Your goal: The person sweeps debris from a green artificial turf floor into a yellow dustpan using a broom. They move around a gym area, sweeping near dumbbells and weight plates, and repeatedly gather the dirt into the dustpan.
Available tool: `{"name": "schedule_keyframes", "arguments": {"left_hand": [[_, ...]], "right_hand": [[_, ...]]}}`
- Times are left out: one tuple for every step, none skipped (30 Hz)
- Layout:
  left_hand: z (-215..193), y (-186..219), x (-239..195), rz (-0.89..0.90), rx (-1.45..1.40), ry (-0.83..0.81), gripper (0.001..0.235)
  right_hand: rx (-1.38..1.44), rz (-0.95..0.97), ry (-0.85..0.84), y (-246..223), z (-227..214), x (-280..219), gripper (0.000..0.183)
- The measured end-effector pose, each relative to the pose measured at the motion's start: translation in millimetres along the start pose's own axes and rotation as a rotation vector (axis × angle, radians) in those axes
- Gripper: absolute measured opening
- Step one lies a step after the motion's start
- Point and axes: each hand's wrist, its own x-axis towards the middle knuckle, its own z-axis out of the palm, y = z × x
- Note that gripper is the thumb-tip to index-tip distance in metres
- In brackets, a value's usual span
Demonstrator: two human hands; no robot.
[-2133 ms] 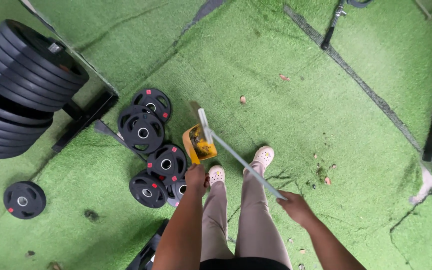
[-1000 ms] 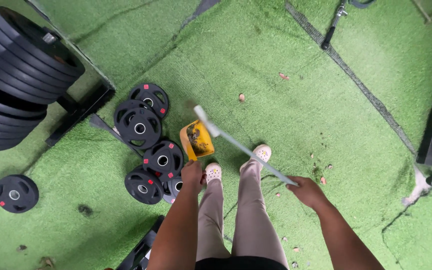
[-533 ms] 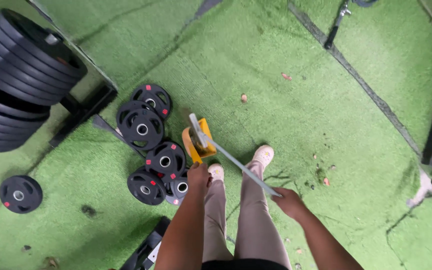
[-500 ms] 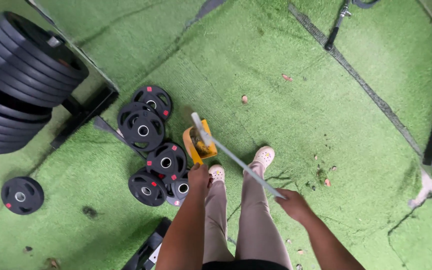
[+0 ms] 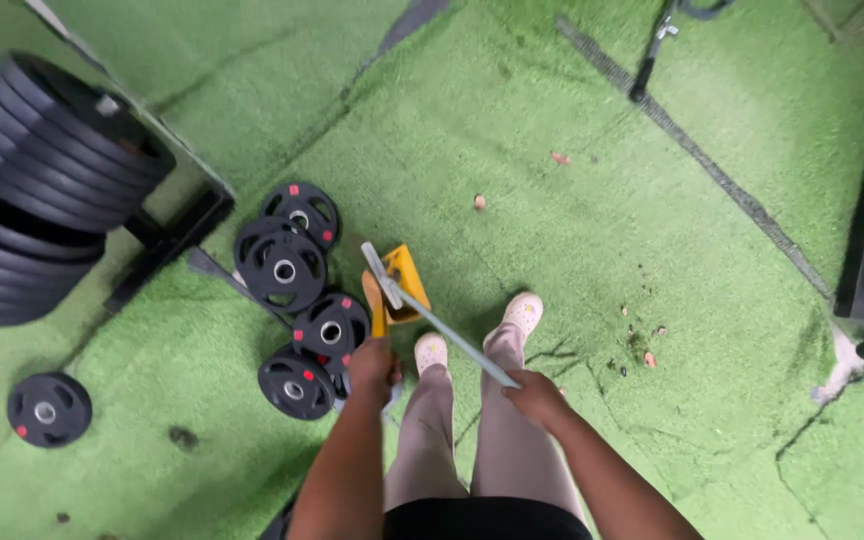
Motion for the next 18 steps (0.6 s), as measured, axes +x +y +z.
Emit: {"name": "schedule_keyframes", "arguments": {"left_hand": [[-14.7, 7.7, -1.7, 0.016, 0.004, -0.007, 0.022], [-30.2, 13.0, -3.9, -0.045, -0.051, -0.036, 0.024], [-44.8, 18.8, -4.8, -0.107, -0.105, -0.064, 0.027], [-47.9, 26.0, -6.3, -0.102, -0.096, -0.075, 0.027], [-50.2, 33.9, -6.6, -0.117, -0.103, -0.079, 0.028], [-56.6, 39.9, -8.3, -0.135, -0.111, -0.078, 0.030], [-55.4, 43.1, -8.8, -0.132, -0.103, -0.084, 0.030], [-54.0, 48.4, -8.6, -0.150, -0.108, -0.101, 0.032], [-51.6, 54.6, -7.7, -0.167, -0.112, -0.118, 0.035], [-44.9, 60.9, -7.5, -0.164, -0.107, -0.121, 0.035], [-37.8, 67.7, -6.6, -0.192, -0.127, -0.151, 0.036], [-29.4, 73.9, -4.9, -0.218, -0.149, -0.182, 0.038], [-21.2, 76.5, 7.7, -0.215, -0.146, -0.184, 0.038], [-13.9, 75.1, 18.5, -0.224, -0.178, -0.229, 0.040], [-5.7, 74.3, 29.9, -0.233, -0.210, -0.275, 0.041], [8.1, 78.9, 29.0, -0.233, -0.210, -0.271, 0.041], [22.3, 84.1, 28.4, -0.215, -0.237, -0.281, 0.042], [34.1, 91.2, 27.8, -0.196, -0.257, -0.290, 0.042]], "right_hand": [[0.008, -0.010, 0.012, -0.3, -15.4, -4.3, 0.047], [-0.023, 0.015, 0.022, 2.4, -28.3, -12.8, 0.050], [-0.053, 0.040, 0.031, 5.4, -41.5, -20.5, 0.052], [-0.044, 0.041, 0.044, 10.7, -60.1, -25.9, 0.052], [-0.049, 0.021, 0.083, 16.0, -78.8, -30.6, 0.049], [-0.055, 0.003, 0.118, 21.5, -94.4, -37.0, 0.047], [-0.047, 0.006, 0.125, 17.5, -108.8, -46.0, 0.047], [-0.016, 0.061, 0.144, 12.4, -123.8, -52.6, 0.048], [0.016, 0.116, 0.162, 7.1, -139.6, -58.2, 0.049], [0.021, 0.117, 0.165, 12.7, -149.5, -55.3, 0.049], [0.016, 0.135, 0.214, 18.0, -159.6, -51.6, 0.049], [0.009, 0.152, 0.262, 23.6, -171.0, -46.2, 0.050], [0.012, 0.151, 0.266, 27.6, -180.1, -33.8, 0.050], [0.014, 0.137, 0.316, 34.7, -187.9, -24.9, 0.051], [0.015, 0.124, 0.365, 41.4, -196.5, -15.0, 0.052], [0.015, 0.123, 0.362, 40.4, -210.4, -5.9, 0.052], [0.029, 0.136, 0.372, 38.8, -224.9, 3.5, 0.052], [0.050, 0.153, 0.382, 37.5, -235.2, 11.5, 0.053]]}}
